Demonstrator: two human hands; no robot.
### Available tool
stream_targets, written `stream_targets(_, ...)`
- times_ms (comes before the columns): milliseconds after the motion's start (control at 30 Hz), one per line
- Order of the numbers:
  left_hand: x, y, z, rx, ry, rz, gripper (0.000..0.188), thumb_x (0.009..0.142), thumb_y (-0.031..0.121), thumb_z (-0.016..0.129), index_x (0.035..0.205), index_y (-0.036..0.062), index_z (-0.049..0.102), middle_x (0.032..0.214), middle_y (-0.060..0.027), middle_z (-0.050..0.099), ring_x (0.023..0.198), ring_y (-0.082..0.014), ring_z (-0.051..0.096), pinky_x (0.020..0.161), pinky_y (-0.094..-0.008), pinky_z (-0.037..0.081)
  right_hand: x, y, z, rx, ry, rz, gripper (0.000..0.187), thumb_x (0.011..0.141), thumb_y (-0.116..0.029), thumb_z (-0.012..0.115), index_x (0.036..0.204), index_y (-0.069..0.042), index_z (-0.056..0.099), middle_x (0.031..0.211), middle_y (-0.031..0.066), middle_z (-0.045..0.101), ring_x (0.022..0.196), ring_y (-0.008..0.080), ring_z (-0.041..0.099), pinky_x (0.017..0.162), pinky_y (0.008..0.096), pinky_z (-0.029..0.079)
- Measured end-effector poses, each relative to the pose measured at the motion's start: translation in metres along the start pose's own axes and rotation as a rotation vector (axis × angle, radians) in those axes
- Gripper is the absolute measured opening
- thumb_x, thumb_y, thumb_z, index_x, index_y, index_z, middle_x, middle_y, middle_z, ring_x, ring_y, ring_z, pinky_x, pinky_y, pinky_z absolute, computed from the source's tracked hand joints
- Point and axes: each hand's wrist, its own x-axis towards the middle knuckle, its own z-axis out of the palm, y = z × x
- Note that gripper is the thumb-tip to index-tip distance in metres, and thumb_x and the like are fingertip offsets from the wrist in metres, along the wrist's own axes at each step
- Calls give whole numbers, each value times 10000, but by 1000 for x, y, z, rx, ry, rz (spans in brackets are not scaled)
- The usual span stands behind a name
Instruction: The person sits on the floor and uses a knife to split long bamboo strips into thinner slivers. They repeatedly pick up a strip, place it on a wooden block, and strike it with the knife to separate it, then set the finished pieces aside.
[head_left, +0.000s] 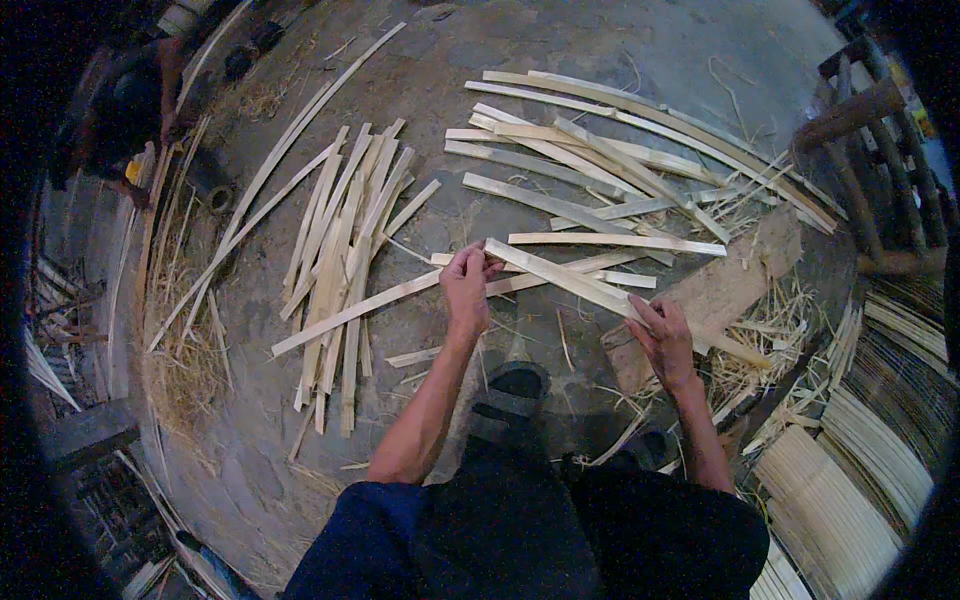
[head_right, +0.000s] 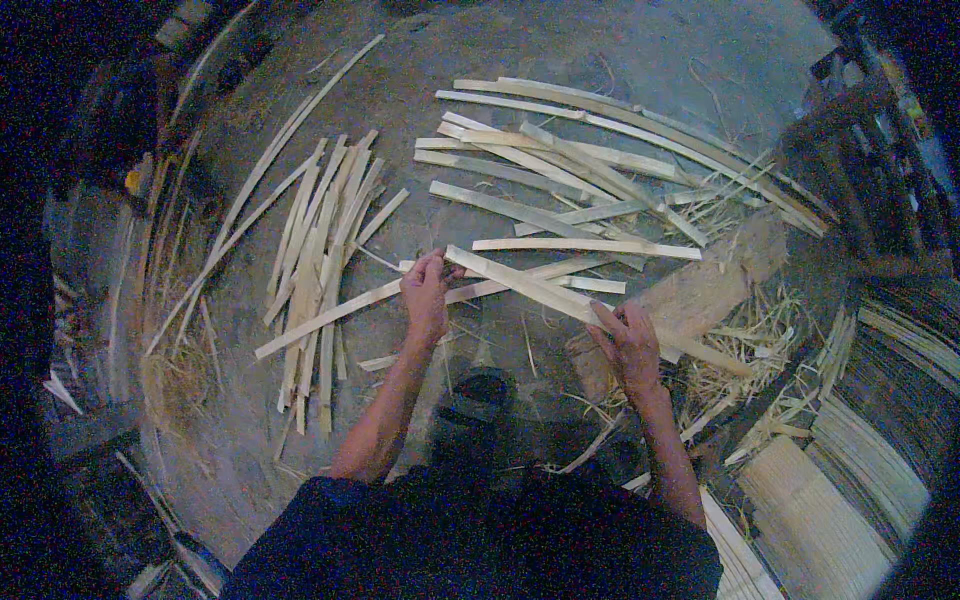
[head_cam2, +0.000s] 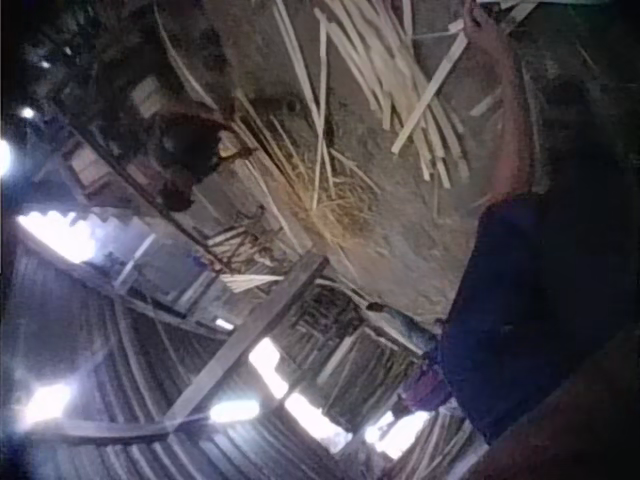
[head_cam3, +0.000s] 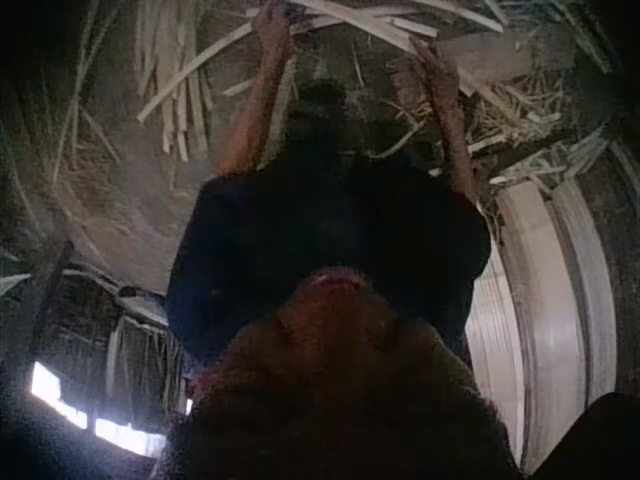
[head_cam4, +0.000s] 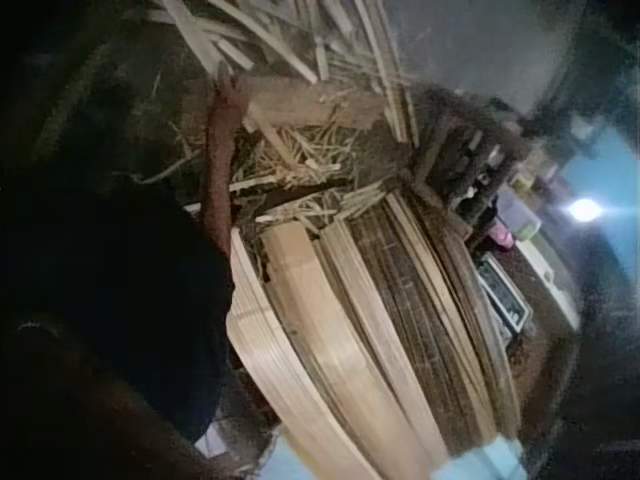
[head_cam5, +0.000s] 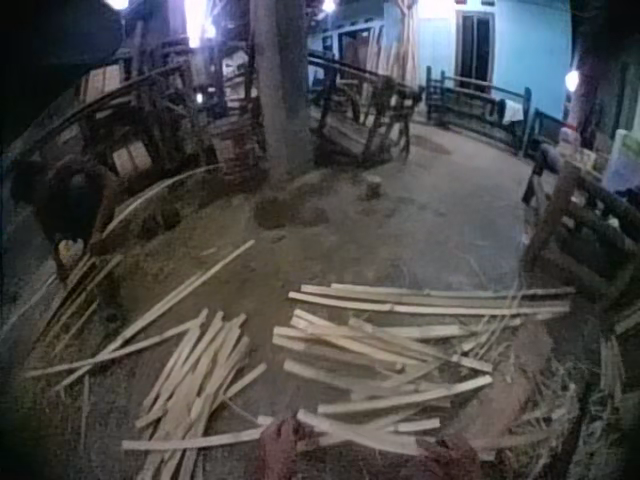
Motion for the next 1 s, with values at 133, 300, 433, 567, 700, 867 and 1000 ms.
stream_targets(133,-3,7,7,122,40,36,219,893,133,566,987,-60,606,819,-90,633,680,-130,620,648,-258,524,6,0,-1,-51,-8,-18,393,749,-204,689,1131,-147,614,828,85,516,784,258,519,696,376,436)
stream_targets(300,2,5,4,393,43,102,174,874,121,592,943,-35,625,797,-73,638,667,-122,607,620,-252,501,6,-1,-1,-76,40,-40,353,764,-141,679,1111,-105,625,876,137,552,799,304,534,714,387,444)
stream_targets(433,10,-5,-9,442,90,134,156,853,103,609,922,-36,623,750,-72,625,641,-127,592,618,-271,488,2,25,-12,-35,124,72,319,774,-176,676,1078,-86,635,922,143,581,860,303,555,766,367,454)
stream_targets(567,6,-6,-2,294,56,47,159,845,98,619,919,-43,618,751,-74,622,630,-129,586,611,-265,486,-29,87,-46,79,-92,295,338,777,-233,684,1069,-72,625,939,133,587,869,302,572,768,361,464)
stream_targets(700,17,-24,-15,242,50,18,160,846,92,619,920,-50,609,764,-76,623,617,-128,578,579,-257,481,-38,88,-71,28,-164,121,361,763,-293,698,1045,-77,632,903,135,590,833,314,585,725,384,472)
stream_targets(867,11,-21,-11,270,66,28,161,854,94,610,922,-51,606,752,-69,619,620,-123,574,569,-255,479,-37,97,-70,-24,-253,130,326,789,-293,673,1039,-88,639,862,125,582,818,297,586,711,385,469)
stream_targets(1000,9,-18,-12,231,43,-27,156,860,96,602,917,-49,601,735,-66,612,613,-125,579,573,-250,481,-34,100,-73,43,-225,115,263,830,-264,630,1017,-80,645,875,127,607,816,296,597,704,386,468)
